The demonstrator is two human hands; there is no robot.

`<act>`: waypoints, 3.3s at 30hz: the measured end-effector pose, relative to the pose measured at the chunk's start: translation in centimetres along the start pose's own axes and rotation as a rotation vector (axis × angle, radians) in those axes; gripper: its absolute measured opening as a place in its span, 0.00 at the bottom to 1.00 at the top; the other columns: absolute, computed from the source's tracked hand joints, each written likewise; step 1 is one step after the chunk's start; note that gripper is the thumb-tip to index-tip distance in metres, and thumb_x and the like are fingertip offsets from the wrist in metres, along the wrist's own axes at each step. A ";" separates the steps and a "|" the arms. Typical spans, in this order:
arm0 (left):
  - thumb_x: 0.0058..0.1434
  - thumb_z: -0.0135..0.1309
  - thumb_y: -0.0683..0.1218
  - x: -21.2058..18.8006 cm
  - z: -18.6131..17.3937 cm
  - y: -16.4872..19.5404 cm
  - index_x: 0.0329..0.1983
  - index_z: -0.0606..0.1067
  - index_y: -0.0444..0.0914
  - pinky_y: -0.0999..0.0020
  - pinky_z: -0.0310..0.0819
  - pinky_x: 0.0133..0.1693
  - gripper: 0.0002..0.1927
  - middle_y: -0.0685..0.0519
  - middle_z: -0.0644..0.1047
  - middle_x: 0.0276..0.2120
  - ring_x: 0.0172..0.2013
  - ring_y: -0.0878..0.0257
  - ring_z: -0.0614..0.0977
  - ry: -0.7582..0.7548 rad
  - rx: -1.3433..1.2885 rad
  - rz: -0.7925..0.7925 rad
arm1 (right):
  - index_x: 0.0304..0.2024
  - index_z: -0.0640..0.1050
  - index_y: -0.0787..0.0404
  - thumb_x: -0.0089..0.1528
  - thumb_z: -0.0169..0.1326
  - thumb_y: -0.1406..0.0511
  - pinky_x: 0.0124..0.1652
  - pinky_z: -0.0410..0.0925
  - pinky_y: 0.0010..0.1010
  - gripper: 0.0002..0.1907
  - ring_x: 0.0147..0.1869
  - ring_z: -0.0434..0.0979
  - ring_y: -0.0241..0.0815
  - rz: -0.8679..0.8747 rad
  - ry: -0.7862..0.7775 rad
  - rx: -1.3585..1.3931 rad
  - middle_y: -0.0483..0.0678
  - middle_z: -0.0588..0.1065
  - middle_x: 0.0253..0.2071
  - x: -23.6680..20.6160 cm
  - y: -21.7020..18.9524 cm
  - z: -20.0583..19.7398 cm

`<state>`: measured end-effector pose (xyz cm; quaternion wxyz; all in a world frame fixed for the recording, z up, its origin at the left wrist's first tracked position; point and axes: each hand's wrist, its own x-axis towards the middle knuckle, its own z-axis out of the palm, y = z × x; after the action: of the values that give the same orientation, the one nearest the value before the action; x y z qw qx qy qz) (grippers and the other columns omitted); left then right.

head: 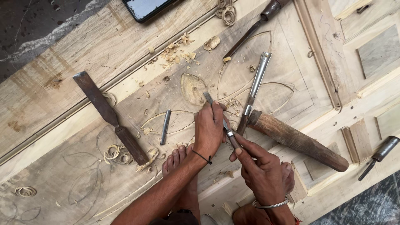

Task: The person carves a floral pattern into a large wooden panel laid on the floor, using a small hand chisel to shape the recessed leaf design while holding the tool with both hands, with wood shavings scattered across the panel and other chisels and a wooden mallet lying nearby.

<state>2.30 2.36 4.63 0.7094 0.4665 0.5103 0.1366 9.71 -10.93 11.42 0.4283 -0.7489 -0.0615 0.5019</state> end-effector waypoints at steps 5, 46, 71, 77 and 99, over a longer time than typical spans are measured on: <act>0.74 0.35 0.47 0.1 0.0 -0.2 0.41 0.74 0.27 0.68 0.66 0.13 0.20 0.50 0.75 0.15 0.10 0.66 0.73 0.032 -0.007 0.052 | 0.61 0.78 0.62 0.64 0.54 0.67 0.12 0.52 0.21 0.21 0.15 0.59 0.26 0.050 -0.027 -0.020 0.48 0.79 0.30 0.4 -0.8 -0.4; 0.62 0.54 0.43 -3.0 -6.0 -3.4 0.57 0.73 0.26 0.47 0.54 0.69 0.22 0.33 0.62 0.69 0.70 0.41 0.63 -0.029 1.050 0.796 | 0.66 0.77 0.64 0.69 0.51 0.62 0.13 0.56 0.26 0.24 0.16 0.59 0.30 0.081 -0.316 -0.231 0.46 0.72 0.25 3.5 -8.2 -7.8; 0.69 0.46 0.57 -11.5 -0.4 1.3 0.54 0.77 0.47 0.48 0.65 0.55 0.18 0.45 0.79 0.43 0.50 0.48 0.77 -0.027 0.919 -0.155 | 0.64 0.70 0.68 0.65 0.50 0.61 0.14 0.59 0.22 0.26 0.17 0.63 0.28 -0.019 -0.542 -0.182 0.49 0.78 0.32 6.4 -3.1 -5.2; 0.68 0.49 0.46 -8.1 -0.9 -0.4 0.61 0.69 0.28 0.49 0.65 0.62 0.22 0.34 0.70 0.62 0.62 0.41 0.71 0.221 0.723 0.356 | 0.68 0.70 0.60 0.65 0.50 0.64 0.15 0.57 0.23 0.28 0.18 0.60 0.28 -0.080 -0.500 -0.349 0.46 0.79 0.38 6.3 -3.7 -7.7; 0.65 0.57 0.52 -2.3 0.6 -3.3 0.47 0.79 0.29 0.72 0.82 0.35 0.21 0.49 0.83 0.30 0.31 0.67 0.85 0.020 -0.124 0.029 | 0.62 0.75 0.60 0.62 0.54 0.67 0.40 0.77 0.30 0.24 0.46 0.86 0.40 -0.374 -0.375 -0.927 0.54 0.84 0.46 3.2 -7.1 -7.5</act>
<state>0.93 -1.21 3.40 0.7297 0.4277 0.5012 0.1826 19.67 -9.17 15.12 0.1165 -0.7332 -0.4846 0.4626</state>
